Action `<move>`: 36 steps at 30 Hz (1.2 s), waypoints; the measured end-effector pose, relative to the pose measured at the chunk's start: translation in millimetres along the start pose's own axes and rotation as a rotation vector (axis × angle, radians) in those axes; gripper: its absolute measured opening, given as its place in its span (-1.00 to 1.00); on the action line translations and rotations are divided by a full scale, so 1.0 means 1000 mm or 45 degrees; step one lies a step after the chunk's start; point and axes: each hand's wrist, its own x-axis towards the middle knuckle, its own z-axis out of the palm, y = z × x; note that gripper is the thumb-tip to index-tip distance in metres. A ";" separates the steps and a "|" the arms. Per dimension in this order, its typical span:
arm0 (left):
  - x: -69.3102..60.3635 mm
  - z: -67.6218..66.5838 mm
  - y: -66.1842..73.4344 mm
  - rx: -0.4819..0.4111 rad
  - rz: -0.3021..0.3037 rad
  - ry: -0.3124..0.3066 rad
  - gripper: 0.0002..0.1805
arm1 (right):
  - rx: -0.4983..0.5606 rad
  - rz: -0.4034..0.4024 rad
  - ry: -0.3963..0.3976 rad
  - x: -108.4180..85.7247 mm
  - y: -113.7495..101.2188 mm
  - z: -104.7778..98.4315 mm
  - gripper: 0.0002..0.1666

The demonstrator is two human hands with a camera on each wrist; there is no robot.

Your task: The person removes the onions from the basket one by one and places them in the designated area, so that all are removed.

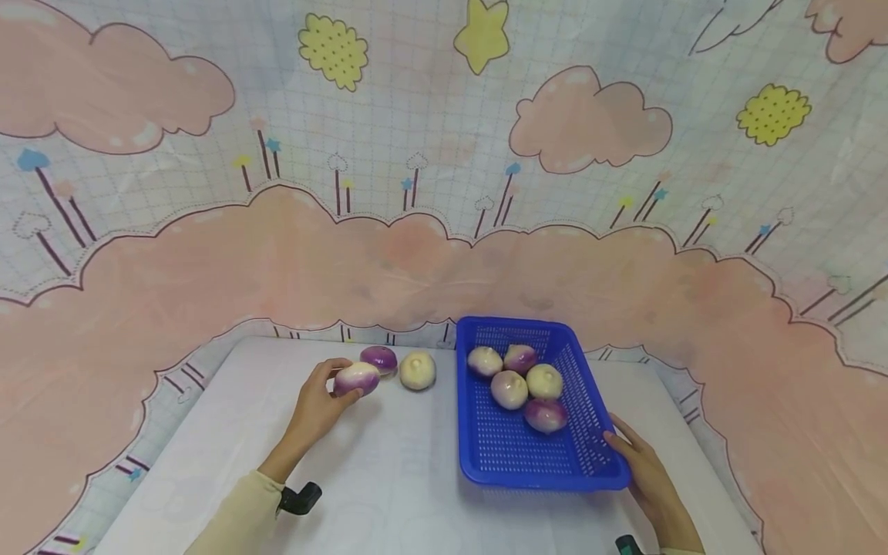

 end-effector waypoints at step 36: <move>0.066 0.011 -0.067 0.000 -0.233 0.215 -0.44 | 0.007 -0.027 0.007 0.000 0.002 0.000 -0.13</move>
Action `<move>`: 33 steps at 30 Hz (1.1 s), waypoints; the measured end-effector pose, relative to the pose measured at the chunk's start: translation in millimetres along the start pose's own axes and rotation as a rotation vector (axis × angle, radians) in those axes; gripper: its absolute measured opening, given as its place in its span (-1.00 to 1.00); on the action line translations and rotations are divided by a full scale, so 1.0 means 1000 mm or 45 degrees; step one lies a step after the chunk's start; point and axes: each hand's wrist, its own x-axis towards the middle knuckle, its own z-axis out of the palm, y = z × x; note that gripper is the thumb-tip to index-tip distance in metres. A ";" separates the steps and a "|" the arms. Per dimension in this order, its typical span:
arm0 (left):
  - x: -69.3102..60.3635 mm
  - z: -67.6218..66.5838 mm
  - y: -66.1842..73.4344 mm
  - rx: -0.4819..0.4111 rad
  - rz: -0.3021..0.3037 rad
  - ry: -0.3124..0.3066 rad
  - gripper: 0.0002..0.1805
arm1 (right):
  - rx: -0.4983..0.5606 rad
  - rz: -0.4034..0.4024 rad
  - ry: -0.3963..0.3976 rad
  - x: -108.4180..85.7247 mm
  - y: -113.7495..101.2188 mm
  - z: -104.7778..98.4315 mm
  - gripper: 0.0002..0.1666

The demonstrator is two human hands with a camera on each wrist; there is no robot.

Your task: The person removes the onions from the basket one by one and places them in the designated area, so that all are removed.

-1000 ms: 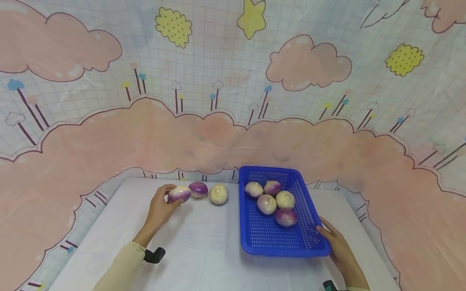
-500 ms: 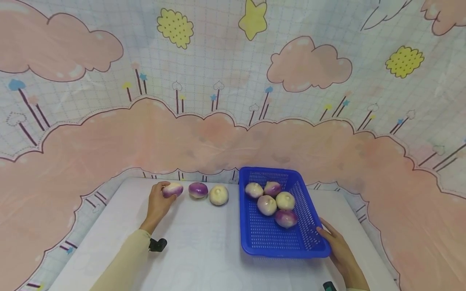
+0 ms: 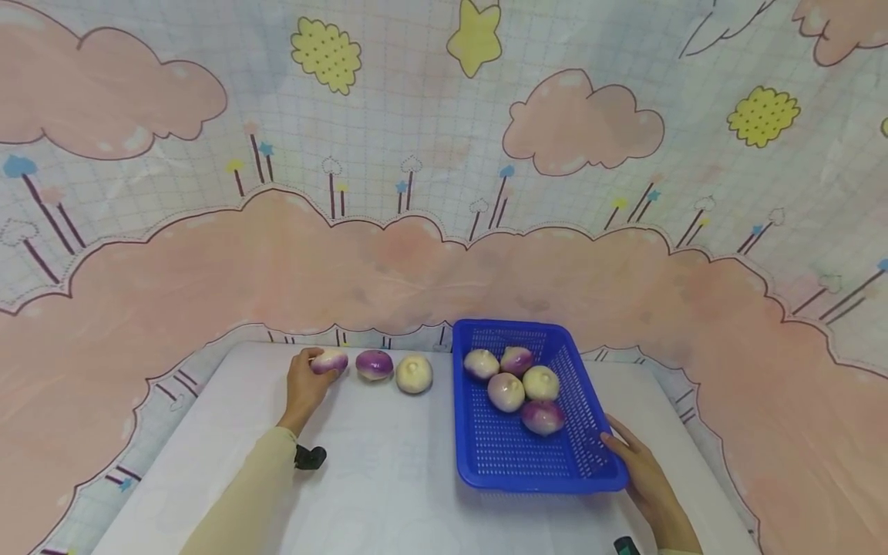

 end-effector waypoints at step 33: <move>0.003 0.011 -0.007 0.082 0.100 -0.093 -0.20 | 0.018 0.007 0.012 0.000 -0.003 0.000 -0.14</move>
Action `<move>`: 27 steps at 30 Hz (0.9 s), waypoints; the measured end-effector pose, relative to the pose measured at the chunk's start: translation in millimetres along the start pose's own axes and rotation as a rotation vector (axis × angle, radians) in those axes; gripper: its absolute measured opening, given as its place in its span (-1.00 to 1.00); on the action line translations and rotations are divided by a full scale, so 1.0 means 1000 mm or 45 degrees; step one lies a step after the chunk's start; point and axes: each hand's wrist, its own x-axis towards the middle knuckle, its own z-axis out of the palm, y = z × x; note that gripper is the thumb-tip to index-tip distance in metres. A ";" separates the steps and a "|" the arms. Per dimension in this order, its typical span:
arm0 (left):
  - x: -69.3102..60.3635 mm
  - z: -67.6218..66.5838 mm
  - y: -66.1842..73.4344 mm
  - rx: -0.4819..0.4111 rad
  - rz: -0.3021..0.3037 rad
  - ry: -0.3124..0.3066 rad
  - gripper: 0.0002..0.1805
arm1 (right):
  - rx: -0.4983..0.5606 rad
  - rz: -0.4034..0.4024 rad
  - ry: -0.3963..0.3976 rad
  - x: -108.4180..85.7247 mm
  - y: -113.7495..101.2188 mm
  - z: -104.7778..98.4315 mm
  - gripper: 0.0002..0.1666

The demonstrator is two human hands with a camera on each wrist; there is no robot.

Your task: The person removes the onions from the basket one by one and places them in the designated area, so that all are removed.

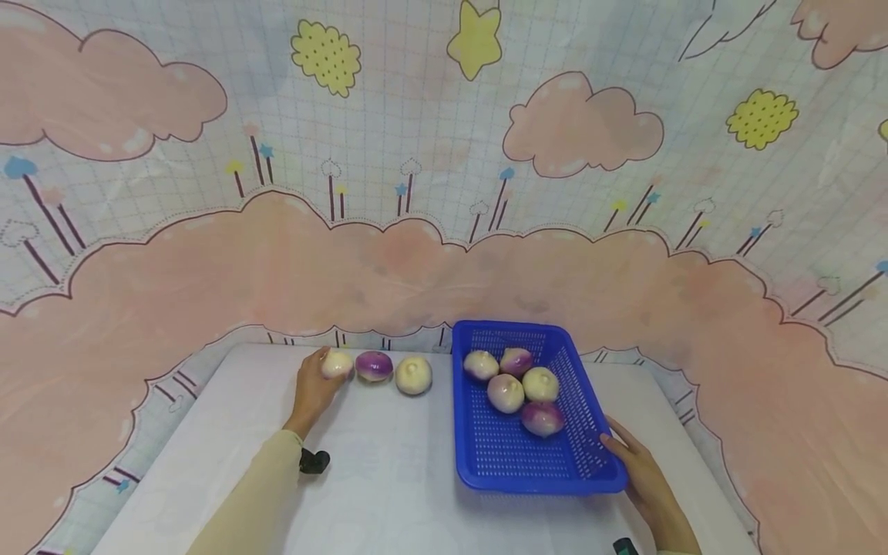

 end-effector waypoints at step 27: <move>-0.022 -0.020 0.020 -0.060 -0.011 0.006 -0.22 | -0.017 -0.001 0.010 -0.001 0.002 0.002 -0.14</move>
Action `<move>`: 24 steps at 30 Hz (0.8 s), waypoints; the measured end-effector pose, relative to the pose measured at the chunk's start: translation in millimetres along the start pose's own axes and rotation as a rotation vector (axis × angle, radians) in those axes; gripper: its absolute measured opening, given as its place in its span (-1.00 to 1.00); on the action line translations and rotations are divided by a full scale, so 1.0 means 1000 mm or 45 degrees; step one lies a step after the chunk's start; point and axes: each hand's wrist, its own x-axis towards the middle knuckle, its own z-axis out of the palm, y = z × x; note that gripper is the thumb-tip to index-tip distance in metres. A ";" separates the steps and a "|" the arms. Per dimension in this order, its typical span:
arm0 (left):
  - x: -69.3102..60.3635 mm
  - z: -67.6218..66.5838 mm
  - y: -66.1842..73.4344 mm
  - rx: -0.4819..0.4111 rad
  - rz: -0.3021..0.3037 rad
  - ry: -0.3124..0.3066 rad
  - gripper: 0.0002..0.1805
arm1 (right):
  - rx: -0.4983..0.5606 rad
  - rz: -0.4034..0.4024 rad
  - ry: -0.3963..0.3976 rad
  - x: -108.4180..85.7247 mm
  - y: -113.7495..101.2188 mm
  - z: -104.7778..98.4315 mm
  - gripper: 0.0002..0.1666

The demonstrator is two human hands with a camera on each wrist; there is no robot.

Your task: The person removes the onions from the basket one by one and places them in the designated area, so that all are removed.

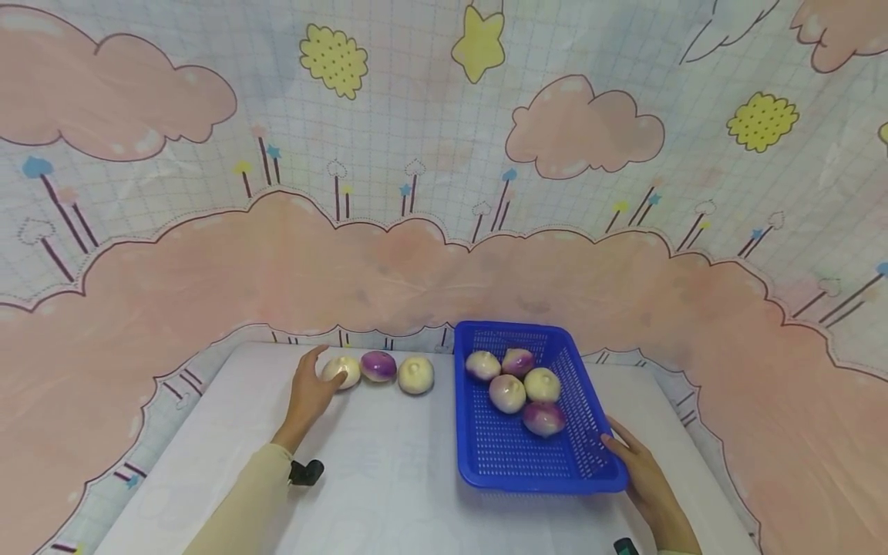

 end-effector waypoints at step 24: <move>-0.037 0.004 0.083 -0.249 0.288 -0.053 -0.31 | -0.001 0.014 -0.006 0.001 0.000 -0.001 -0.14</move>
